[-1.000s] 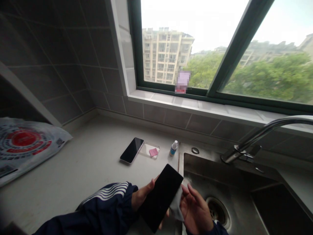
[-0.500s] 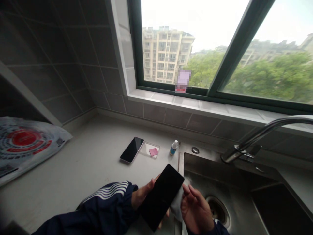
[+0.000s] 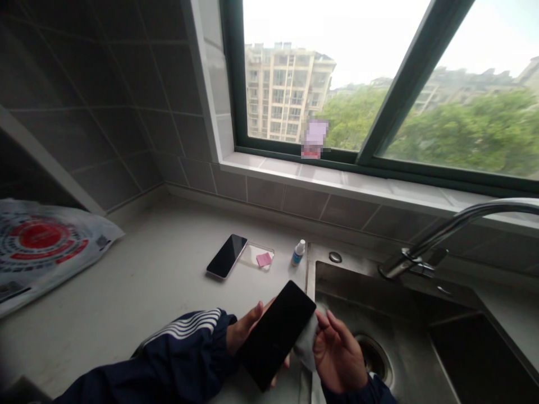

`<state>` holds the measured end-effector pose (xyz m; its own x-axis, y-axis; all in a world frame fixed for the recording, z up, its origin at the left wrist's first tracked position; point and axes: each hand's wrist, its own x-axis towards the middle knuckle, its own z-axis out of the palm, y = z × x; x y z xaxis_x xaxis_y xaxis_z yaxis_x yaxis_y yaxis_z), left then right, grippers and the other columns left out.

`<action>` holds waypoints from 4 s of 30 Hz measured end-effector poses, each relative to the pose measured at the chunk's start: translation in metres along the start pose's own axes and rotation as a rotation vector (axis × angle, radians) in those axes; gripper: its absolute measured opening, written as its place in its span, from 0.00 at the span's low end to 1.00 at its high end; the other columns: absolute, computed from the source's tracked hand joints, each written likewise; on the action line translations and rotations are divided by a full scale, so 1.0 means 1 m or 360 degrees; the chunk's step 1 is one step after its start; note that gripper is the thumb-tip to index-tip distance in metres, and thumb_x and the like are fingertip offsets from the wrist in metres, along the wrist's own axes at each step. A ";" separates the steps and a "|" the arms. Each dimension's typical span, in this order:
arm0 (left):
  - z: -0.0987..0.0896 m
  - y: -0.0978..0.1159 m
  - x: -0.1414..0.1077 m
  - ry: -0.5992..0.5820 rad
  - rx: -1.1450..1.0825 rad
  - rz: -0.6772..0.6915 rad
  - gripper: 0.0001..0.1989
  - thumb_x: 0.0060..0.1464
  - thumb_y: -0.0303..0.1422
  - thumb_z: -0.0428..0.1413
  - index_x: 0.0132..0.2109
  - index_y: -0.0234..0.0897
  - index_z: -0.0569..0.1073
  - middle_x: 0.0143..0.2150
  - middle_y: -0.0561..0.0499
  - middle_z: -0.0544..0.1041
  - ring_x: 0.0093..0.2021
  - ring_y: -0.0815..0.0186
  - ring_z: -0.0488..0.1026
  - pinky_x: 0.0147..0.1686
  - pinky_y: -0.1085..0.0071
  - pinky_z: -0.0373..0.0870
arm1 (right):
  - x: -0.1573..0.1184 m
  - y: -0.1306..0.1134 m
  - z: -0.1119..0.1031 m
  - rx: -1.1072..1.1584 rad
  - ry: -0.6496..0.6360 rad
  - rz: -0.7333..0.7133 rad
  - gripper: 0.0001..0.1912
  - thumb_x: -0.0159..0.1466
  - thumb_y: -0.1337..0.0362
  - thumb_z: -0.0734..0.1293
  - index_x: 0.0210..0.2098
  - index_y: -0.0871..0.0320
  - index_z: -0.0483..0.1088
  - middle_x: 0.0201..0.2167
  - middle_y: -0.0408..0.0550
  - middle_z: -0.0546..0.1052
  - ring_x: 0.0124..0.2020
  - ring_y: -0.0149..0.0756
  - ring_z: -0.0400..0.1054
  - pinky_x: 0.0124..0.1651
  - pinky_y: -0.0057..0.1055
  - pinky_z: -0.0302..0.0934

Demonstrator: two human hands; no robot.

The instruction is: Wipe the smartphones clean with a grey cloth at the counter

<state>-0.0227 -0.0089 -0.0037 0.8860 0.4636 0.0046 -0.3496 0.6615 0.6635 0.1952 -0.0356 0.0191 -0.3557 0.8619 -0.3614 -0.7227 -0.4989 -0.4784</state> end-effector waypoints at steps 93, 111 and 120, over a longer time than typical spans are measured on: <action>0.002 0.004 0.001 0.0262 -0.0179 0.0043 0.35 0.58 0.54 0.46 0.58 0.28 0.70 0.57 0.38 0.73 0.65 0.55 0.62 0.68 0.60 0.43 | 0.000 0.045 0.008 -0.3432 -0.0479 -0.1826 0.32 0.70 0.52 0.57 0.66 0.68 0.56 0.68 0.59 0.55 0.69 0.52 0.44 0.69 0.46 0.42; -0.004 0.002 -0.001 0.0393 -0.0256 -0.0026 0.34 0.59 0.53 0.46 0.54 0.25 0.73 0.54 0.37 0.75 0.64 0.55 0.63 0.66 0.61 0.49 | -0.009 0.049 0.016 -0.3340 -0.0471 -0.1780 0.27 0.73 0.57 0.53 0.65 0.65 0.58 0.67 0.55 0.58 0.69 0.48 0.47 0.68 0.45 0.48; 0.023 0.016 0.000 0.0283 0.0179 0.0138 0.33 0.59 0.54 0.46 0.62 0.37 0.67 0.65 0.43 0.64 0.69 0.54 0.54 0.69 0.55 0.37 | -0.003 0.035 0.005 -0.3410 -0.0096 -0.1648 0.31 0.71 0.56 0.56 0.69 0.62 0.49 0.70 0.54 0.51 0.71 0.50 0.42 0.70 0.45 0.41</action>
<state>-0.0211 -0.0120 0.0243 0.7832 0.6188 -0.0601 -0.3770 0.5496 0.7455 0.1680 -0.0556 0.0076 -0.4611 0.7729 0.4360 0.7585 0.5983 -0.2584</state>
